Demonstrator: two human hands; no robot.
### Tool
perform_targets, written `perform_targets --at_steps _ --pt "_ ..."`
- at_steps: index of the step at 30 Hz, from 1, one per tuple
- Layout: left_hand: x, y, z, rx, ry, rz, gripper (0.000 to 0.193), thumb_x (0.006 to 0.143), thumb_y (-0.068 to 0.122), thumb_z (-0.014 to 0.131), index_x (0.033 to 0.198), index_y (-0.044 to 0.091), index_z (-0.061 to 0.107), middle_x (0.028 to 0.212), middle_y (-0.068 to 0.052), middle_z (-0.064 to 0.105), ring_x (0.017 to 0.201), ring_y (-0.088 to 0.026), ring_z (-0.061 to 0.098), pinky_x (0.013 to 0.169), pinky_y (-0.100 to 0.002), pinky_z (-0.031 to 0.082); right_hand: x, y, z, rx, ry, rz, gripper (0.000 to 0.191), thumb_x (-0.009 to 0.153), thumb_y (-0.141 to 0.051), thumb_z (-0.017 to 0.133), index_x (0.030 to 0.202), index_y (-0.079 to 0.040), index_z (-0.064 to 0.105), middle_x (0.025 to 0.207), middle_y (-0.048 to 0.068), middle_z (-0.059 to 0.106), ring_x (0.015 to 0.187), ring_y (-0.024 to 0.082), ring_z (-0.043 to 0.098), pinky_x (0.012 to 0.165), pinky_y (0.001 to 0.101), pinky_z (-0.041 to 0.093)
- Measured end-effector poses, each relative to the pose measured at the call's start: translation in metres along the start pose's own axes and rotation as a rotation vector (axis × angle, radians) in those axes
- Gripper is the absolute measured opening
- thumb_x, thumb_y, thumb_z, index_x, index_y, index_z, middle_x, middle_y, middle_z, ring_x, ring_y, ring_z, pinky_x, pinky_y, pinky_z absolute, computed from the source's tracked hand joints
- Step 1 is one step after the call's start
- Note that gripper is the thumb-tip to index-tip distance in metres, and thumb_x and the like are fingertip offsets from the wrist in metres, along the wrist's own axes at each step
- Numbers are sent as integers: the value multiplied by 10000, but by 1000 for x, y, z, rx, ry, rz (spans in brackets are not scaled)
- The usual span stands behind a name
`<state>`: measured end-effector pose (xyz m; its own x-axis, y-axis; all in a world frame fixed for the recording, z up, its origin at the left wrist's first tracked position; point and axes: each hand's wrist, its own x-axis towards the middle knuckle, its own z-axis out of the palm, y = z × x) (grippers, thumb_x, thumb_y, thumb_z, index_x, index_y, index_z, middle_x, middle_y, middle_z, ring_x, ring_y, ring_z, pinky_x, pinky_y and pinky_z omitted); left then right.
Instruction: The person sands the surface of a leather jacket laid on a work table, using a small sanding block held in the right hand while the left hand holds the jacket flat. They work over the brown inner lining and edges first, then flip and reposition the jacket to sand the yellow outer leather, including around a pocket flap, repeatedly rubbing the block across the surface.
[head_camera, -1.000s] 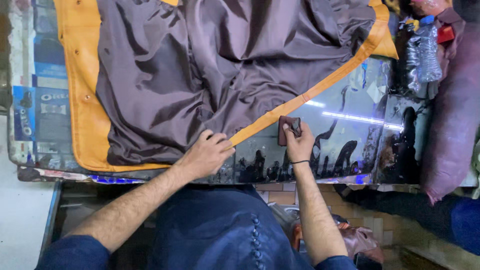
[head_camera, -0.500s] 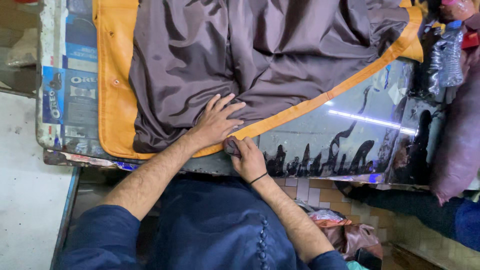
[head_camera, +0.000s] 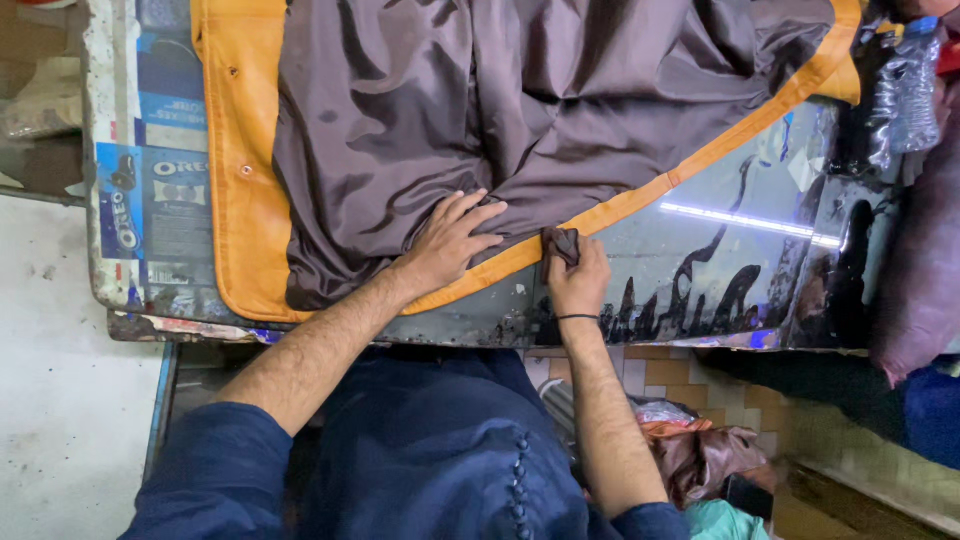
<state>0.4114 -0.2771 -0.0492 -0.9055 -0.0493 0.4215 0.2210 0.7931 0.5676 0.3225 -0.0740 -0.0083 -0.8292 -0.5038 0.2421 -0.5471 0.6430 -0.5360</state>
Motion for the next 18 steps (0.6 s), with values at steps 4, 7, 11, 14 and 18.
perform_targets --at_steps 4,7,11,14,18 --pt "1 1 -1 -65 13 3 408 760 50 666 1153 100 762 1501 -107 510 1447 -363 391 1188 -573 302 -19 -21 8 27 -215 -253 385 769 -53 702 1149 -28 647 952 214 597 866 432 611 723 504 518" --pt "4 2 -1 -47 44 4 396 799 26 668 1175 114 757 1500 -94 542 1457 -348 419 1203 -556 317 -17 -11 9 140 -359 -273 372 746 -55 710 1115 -47 658 927 194 613 873 424 632 731 495 539" --pt "6 8 -1 -14 31 -10 403 813 -10 660 1188 107 751 1490 -91 558 1451 -355 438 1199 -530 341 37 60 -18 60 -151 -258 264 819 -82 749 1059 -28 653 923 190 648 871 414 641 761 486 531" --pt "11 13 -3 -36 47 1 381 836 22 675 1205 94 735 1477 -97 554 1437 -366 441 1179 -530 350 89 125 -51 -23 17 -27 251 866 -133 759 1091 -37 699 924 197 678 848 390 669 757 465 532" --pt "26 23 -9 -15 36 7 382 841 37 680 1210 114 736 1451 -104 559 1410 -379 446 1156 -537 349 141 178 -83 22 1 -215 305 802 -128 754 1076 -15 687 975 209 682 903 408 675 810 468 547"
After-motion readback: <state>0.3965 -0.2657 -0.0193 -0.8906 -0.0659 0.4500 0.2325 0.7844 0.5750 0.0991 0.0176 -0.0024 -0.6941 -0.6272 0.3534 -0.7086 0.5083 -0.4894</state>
